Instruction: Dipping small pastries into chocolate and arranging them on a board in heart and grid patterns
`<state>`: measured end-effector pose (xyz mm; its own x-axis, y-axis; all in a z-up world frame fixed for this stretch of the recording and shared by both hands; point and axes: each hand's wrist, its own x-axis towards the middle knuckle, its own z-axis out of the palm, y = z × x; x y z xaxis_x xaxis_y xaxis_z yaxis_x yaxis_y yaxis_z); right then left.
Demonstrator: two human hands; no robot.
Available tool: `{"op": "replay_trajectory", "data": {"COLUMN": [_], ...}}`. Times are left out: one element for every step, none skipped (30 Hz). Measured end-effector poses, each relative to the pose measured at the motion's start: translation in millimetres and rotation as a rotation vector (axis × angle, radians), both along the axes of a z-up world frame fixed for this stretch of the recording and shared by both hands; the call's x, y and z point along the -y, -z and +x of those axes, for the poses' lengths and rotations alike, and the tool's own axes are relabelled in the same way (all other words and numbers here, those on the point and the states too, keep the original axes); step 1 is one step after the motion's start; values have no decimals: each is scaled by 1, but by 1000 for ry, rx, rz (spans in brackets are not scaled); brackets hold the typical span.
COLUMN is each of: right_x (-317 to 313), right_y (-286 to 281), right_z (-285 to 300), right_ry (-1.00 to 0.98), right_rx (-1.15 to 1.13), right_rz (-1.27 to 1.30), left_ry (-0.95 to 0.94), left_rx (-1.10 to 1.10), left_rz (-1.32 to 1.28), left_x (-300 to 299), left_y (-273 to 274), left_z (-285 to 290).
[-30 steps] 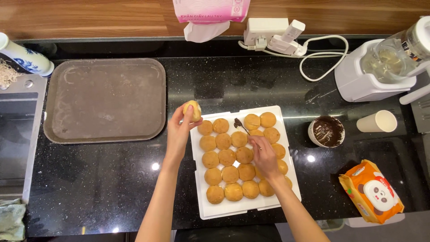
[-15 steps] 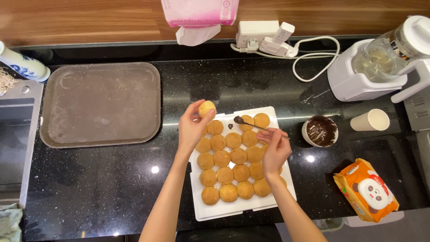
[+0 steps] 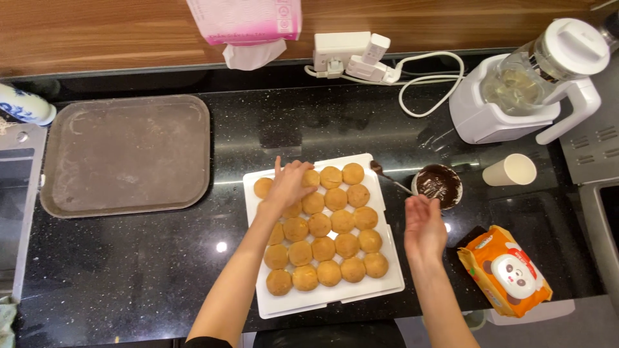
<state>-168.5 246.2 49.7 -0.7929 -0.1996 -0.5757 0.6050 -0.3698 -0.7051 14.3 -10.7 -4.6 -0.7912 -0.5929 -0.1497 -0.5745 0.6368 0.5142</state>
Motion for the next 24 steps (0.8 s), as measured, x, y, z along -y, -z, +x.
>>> {"op": "replay_trajectory", "data": {"right_x": [-6, -11, -19, -27, -35, -46, -56, -67, -69, -73, -78, -79, -81, -84, -88, -93, -98, -99, -100, -99, -98, -97, -96, -98], "right_y": [-15, -30, -24, -18, -12, 1, 14, 26, 27, 28, 28, 26, 24, 22, 29, 35, 40, 41, 41, 42, 36, 32, 27, 35], "right_z": [-3, -5, -16, -27, -38, -52, -65, -78, -81, -85, -89, -88, -88, -88, -91, -96, -100, -98, -96, -93, -91, -89, -85, -89], "right_ry": [17, 33, 35, 54, 72, 73, 73, 74, 76, 10, -56, -50, -180, -314, -307, -423, -546, -543, -552, -564, -562, -517, -471, -470], "right_rx": [-41, -79, -76, -151, -225, -224, -337, -450, -450, -641, -831, -832, -1003, -1169, -1168, -1341, -1509, -1508, -1472, -1435, -1433, -1306, -1179, -1177], "right_rz": [11, 21, 22, 25, 28, 29, 80, 131, 130, 250, 371, 376, 461, 549, 558, 672, 787, 791, 778, 760, 760, 703, 646, 646], "left_ry": [0, 1, 3, 6, 10, 11, 5, 0, 2, -11, -24, -17, -43, -66, -57, -21, 14, 18, 45, 68, 70, 54, 39, 41], "left_rx": [-14, -26, -24, -34, -45, -44, -43, -43, -43, -28, -13, -15, -34, -52, -55, -2, 51, 49, 129, 211, 212, 216, 219, 221], "left_rz": [35, 69, 70, 24, -22, -22, -67, -114, -116, -134, -153, -151, -129, -106, -102, -123, -144, -143, -219, -295, -296, -298, -301, -301], "left_x": [-2, -3, -1, 2, 4, 2, -1, -3, -3, -5, -6, -9, -12, -16, -21, -26, -31, -33, -35, -35, -34, -33, -33, -30], "left_y": [-8, -16, -4, 7, 18, 16, 14, 12, 15, 18, 22, 13, 4, -5, -6, -7, -8, 2, 13, 23, 25, 28, 30, 37], "left_z": [0, 0, 1, 1, 1, 1, 1, 1, 1, 1, -1, -7, -14, -21, -31, -41, -51, -59, -67, -73, -76, -78, -80, -80]}}
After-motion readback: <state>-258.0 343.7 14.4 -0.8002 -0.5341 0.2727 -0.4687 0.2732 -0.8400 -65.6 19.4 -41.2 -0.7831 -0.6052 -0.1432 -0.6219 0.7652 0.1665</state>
